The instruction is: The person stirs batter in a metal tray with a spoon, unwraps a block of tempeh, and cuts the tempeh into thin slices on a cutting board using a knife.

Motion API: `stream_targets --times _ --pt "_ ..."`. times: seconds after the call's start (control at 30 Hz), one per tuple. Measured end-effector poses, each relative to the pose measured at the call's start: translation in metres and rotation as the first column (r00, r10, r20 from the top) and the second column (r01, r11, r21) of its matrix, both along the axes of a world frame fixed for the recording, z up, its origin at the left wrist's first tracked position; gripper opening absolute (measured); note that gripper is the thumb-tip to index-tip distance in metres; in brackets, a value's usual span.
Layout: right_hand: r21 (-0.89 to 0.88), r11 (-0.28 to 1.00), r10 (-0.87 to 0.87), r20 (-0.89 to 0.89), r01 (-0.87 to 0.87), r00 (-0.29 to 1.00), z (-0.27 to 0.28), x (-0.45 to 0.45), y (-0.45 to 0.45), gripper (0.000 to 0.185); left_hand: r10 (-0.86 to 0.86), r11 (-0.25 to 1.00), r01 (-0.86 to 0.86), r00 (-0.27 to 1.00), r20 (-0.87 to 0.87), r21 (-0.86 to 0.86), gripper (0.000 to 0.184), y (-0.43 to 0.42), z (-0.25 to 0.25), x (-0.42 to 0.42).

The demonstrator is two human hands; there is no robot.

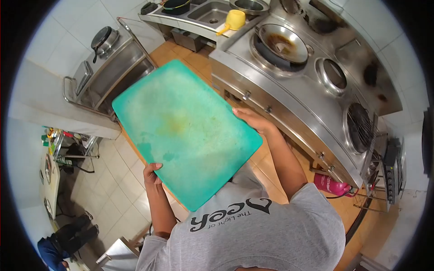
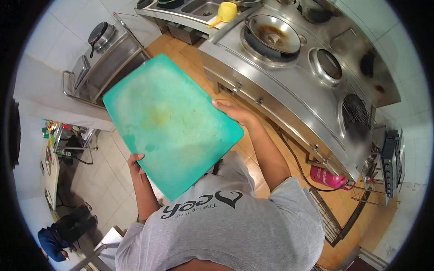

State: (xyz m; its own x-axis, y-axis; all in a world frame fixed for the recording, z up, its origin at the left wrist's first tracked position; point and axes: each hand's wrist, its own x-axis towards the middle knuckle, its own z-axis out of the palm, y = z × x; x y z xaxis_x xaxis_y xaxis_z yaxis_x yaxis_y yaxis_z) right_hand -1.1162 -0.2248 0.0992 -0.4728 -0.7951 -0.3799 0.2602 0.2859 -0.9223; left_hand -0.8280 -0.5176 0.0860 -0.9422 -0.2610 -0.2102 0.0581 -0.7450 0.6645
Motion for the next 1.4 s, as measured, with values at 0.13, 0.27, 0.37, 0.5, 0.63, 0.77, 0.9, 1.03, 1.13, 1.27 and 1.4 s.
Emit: stream_targets --times 0.13,0.27,0.37,0.5,0.63,0.77,0.9,1.03,1.13,1.27,1.4 --pt "-0.044 0.982 -0.185 -0.1 0.182 0.978 -0.008 -0.058 -0.072 0.065 -0.087 0.956 0.074 0.996 -0.033 -0.284 0.07 -0.079 0.031 -0.087" --pt "-0.11 0.863 -0.504 -0.169 0.492 0.847 -0.031 -0.124 -0.132 0.066 -0.235 0.876 0.252 0.968 0.092 -0.41 0.069 -0.157 0.018 -0.192" --pt "-0.191 0.795 -0.605 -0.189 0.575 0.773 -0.049 -0.188 -0.166 0.064 -0.414 0.785 0.405 0.906 0.09 -0.469 0.068 -0.21 0.009 -0.286" --pt "-0.328 0.678 -0.734 -0.258 0.658 0.628 -0.079 -0.279 -0.23 0.056 -0.317 0.773 0.364 0.931 0.181 -0.519 0.066 -0.264 0.038 -0.409" --pt "-0.363 0.65 -0.758 -0.255 0.667 0.6 -0.072 -0.339 -0.273 0.048 -0.462 0.648 0.464 0.87 0.172 -0.604 0.062 -0.347 0.045 -0.496" --pt "-0.394 0.743 -0.659 -0.291 0.541 0.693 -0.016 -0.395 -0.304 0.044 -0.638 0.546 0.496 0.769 0.049 -0.675 0.056 -0.428 0.006 -0.582" --pt "-0.277 0.814 -0.56 -0.61 0.511 0.561 0.005 -0.435 -0.354 0.032 -0.588 0.053 0.306 0.779 0.218 -0.951 0.052 -0.511 -0.025 -0.695" --pt "-0.182 0.841 -0.432 -0.792 0.509 0.431 0.024 -0.479 -0.424 0.02 -0.517 0.411 0.482 0.822 0.238 -0.774 0.042 -0.647 -0.048 -0.851" --pt "0.113 0.84 -0.276 -0.753 0.531 0.597 0.039 -0.506 -0.472 0.023 0.118 0.77 0.1 0.948 0.294 -0.63 0.03 -0.728 0.0 -1.002" --pt "0.286 0.767 -0.178 -0.766 0.575 0.618 0.04 -0.532 -0.542 0.02 0.338 0.726 -0.146 0.927 0.165 -0.672 0.039 -0.869 -0.008 -1.189" --pt "0.363 0.681 -0.251 -0.701 0.636 0.668 0.036 -0.56 -0.605 0.019 0.41 0.507 -0.192 0.911 0.04 -0.84 0.056 -0.953 -0.028 -1.327"
